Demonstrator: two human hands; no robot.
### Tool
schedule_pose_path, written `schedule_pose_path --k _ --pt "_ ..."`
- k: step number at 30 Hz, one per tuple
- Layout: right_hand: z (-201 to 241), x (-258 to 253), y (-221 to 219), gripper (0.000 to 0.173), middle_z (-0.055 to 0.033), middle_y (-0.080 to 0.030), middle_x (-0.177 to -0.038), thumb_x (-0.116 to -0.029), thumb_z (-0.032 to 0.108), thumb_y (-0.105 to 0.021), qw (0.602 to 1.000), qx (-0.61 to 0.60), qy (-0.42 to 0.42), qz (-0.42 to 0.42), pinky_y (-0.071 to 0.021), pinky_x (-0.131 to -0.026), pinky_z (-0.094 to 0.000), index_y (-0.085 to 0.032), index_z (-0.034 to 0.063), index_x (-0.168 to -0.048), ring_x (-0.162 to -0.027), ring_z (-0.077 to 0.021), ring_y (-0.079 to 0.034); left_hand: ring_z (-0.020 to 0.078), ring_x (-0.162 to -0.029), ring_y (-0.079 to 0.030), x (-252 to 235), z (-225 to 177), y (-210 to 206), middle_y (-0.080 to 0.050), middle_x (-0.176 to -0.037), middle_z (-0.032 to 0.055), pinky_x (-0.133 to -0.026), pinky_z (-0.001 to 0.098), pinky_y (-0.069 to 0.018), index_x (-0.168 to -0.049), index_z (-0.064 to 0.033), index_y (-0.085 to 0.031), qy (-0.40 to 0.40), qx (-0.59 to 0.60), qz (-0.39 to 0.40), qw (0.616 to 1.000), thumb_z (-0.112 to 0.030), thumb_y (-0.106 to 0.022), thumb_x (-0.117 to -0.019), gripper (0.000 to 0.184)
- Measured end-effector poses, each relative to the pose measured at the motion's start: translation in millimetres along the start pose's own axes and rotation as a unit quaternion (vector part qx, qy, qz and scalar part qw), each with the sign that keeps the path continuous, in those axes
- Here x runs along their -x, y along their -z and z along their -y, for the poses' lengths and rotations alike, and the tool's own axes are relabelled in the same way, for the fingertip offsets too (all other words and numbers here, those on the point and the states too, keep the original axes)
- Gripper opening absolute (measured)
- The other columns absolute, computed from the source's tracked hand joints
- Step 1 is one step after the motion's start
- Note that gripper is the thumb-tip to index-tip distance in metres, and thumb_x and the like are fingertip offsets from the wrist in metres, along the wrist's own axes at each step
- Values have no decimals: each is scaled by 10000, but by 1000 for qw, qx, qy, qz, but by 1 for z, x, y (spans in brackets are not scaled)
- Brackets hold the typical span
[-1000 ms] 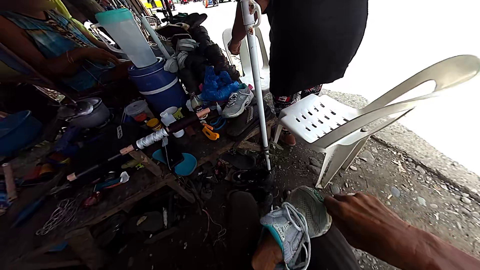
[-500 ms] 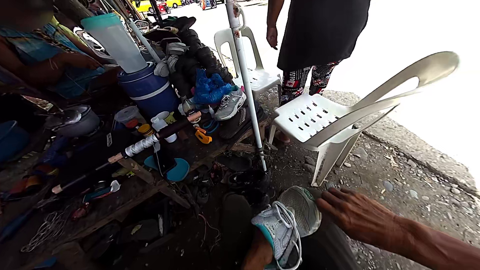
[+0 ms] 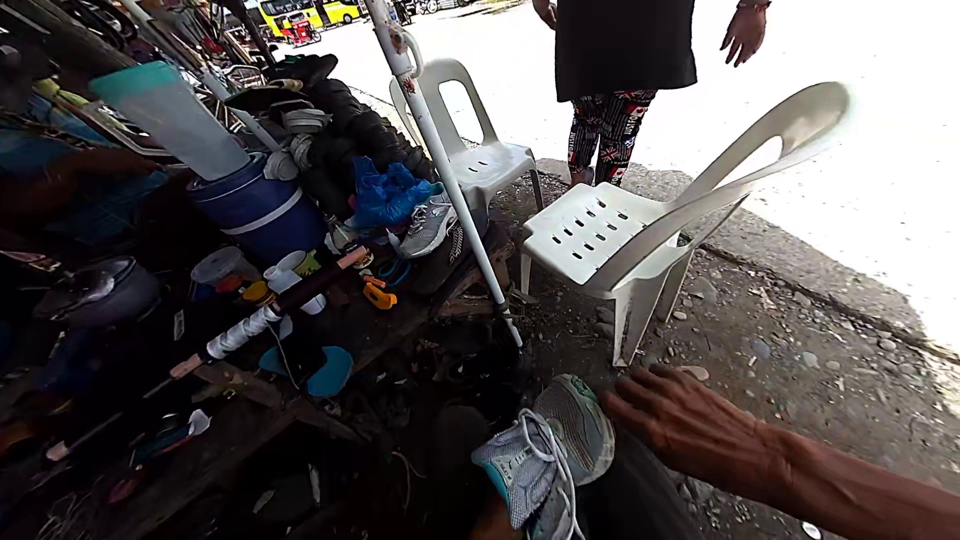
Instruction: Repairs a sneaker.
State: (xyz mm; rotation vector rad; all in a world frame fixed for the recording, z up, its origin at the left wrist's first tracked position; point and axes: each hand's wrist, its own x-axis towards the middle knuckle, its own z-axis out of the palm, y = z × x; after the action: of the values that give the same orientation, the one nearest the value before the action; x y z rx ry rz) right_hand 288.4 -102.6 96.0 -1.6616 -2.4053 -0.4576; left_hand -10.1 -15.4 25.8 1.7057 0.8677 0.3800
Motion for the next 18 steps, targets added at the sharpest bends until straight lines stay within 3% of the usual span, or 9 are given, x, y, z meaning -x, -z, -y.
schedule_pose_path --k 2,3,5,7,9,12,15,18 --pt "-6 1 -4 87 -40 -591 -736 -978 129 -538 999 -22 30 -1 -517 -483 -339 -614 111 -940 -612 -222 -629 -10 -1091 -609 0 13 3 -689 -1152 156 -987 148 -452 -1227 199 -554 -33 4 10 999 -16 -626 -940 366" --pt "-10 2 -5 97 -29 -585 -720 -986 147 -535 999 -29 41 -2 -500 -455 -328 -608 118 -930 -581 -207 -618 25 -1101 -624 0 18 5 -698 -1158 196 -994 173 -454 -1221 211 -570 -52 -30 16 998 -34 -636 -936 382" --pt "-13 5 -5 110 -7 -567 -693 -990 174 -529 999 -26 46 -1 -467 -423 -315 -605 136 -919 -548 -186 -593 14 -1088 -617 1 16 8 -690 -1145 181 -990 162 -455 -1216 193 -572 -42 -65 34 996 -52 -629 -949 367" --pt "-15 7 -4 107 -1 -561 -677 -987 192 -539 999 -25 42 2 -452 -408 -321 -612 145 -924 -531 -186 -584 88 -1081 -648 3 23 5 -699 -1141 239 -979 221 -470 -1205 214 -583 -54 -88 7 995 -73 -642 -934 399" --pt "-21 8 -1 137 -5 -568 -664 -1008 229 -530 999 -25 33 2 -450 -403 -334 -633 155 -955 -517 -194 -585 -27 -1091 -597 1 27 0 -683 -1159 151 -988 130 -440 -1244 182 -554 -15 -39 -28 999 -61 -632 -949 390" --pt "-22 14 7 226 -37 -565 -668 -1055 258 -469 998 -60 4 27 -447 -421 -372 -636 124 -985 -529 -234 -588 -58 -1075 -570 2 27 -2 -665 -1158 135 -976 101 -422 -1264 178 -541 33 0 -52 998 -17 -596 -961 364" --pt "-34 31 13 288 -60 -605 -697 -1075 285 -437 994 -79 -70 34 -482 -451 -407 -664 111 -1040 -560 -258 -627 -72 -1029 -586 1 35 -2 -684 -1085 105 -944 100 -442 -1196 185 -578 -20 30 -65 997 -1 -604 -934 322" --pt "-35 55 13 331 -7 -635 -686 -1051 353 -457 979 -112 -166 22 -469 -444 -389 -719 151 -1043 -546 -194 -629 -106 -1021 -601 5 48 -2 -708 -1042 27 -936 86 -455 -1135 145 -626 -103 48 -71 991 -36 -620 -933 271"
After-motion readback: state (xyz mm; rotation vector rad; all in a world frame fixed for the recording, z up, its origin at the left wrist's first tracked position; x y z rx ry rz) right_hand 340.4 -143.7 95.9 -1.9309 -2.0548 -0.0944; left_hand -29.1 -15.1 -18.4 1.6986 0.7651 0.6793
